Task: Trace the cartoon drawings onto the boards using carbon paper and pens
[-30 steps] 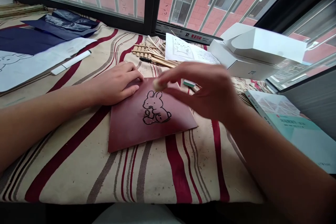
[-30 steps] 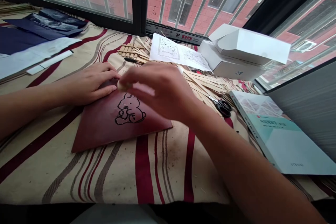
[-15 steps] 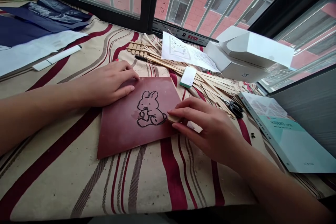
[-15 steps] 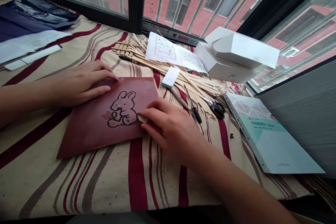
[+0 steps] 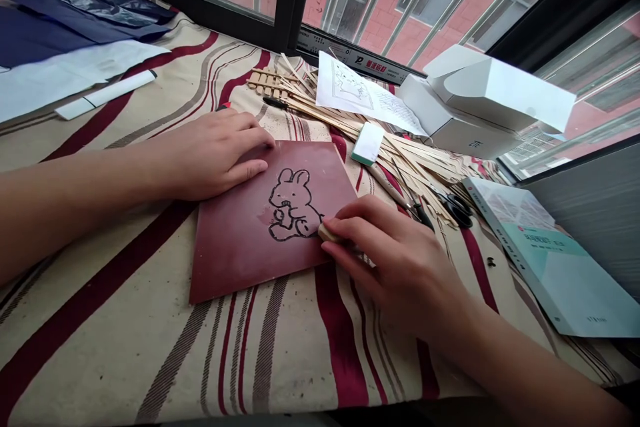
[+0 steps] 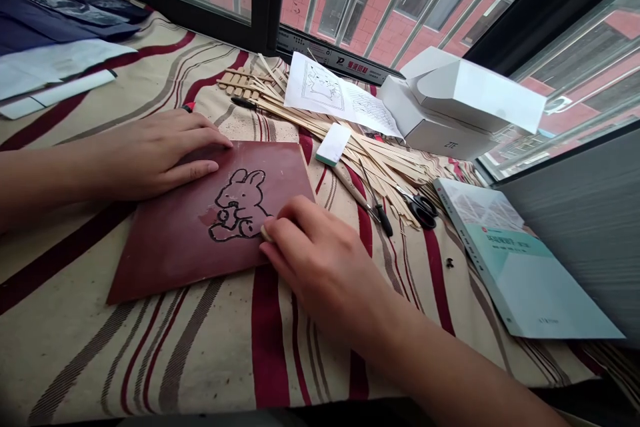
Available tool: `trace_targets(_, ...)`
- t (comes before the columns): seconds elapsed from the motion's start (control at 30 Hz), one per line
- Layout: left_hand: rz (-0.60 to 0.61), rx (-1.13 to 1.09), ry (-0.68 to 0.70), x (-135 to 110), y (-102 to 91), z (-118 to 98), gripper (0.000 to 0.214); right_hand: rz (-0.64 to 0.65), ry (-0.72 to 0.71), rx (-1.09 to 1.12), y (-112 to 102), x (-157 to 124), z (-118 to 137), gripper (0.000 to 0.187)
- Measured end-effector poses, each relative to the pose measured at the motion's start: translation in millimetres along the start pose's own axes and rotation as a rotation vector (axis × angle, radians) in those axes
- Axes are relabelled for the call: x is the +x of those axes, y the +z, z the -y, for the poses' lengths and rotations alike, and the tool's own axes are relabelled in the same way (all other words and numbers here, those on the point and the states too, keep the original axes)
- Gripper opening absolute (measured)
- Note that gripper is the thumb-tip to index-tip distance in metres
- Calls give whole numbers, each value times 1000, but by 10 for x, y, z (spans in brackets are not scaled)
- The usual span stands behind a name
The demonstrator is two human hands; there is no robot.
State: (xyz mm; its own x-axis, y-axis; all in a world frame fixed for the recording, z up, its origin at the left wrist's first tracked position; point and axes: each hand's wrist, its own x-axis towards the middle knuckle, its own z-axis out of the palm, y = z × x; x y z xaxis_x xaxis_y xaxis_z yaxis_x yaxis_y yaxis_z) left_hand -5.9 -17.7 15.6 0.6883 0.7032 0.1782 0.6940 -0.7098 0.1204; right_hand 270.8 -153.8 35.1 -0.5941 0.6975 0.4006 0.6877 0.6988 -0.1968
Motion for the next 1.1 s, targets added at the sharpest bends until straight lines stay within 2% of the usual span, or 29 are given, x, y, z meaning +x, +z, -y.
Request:
trace_targets(0.13, 1, -2, 4, -6, 9, 17, 61, -4, 43, -72, -15, 4, 11, 8)
trace_targets(0.27, -23, -25, 5, -11, 24, 28, 57, 19, 6, -73, -17, 9, 47, 11)
trace_targets(0.4, -35, 8, 34, -11, 40, 41, 53, 24, 35, -147, -15, 13, 48, 9)
trace_targets(0.6, -26, 39, 27, -5, 31, 29, 56, 39, -10, -89, -11, 29, 65, 11)
trace_targets(0.73, -30, 24, 17, 0, 23, 8, 53, 21, 20, -140, -18, 26, 75, 10)
trace_targets(0.87, -19, 8, 10, 3, 27, -2, 56, 38, -28, -89, -18, 24, 88, 11)
trace_targets(1.0, -20, 46, 23, -1, 34, -3, 56, 42, 36, -122, -20, 35, 98, 10)
trace_targets(1.1, -29, 20, 10, -5, 37, -2, 55, 44, -9, -111, -21, 46, 119, 11)
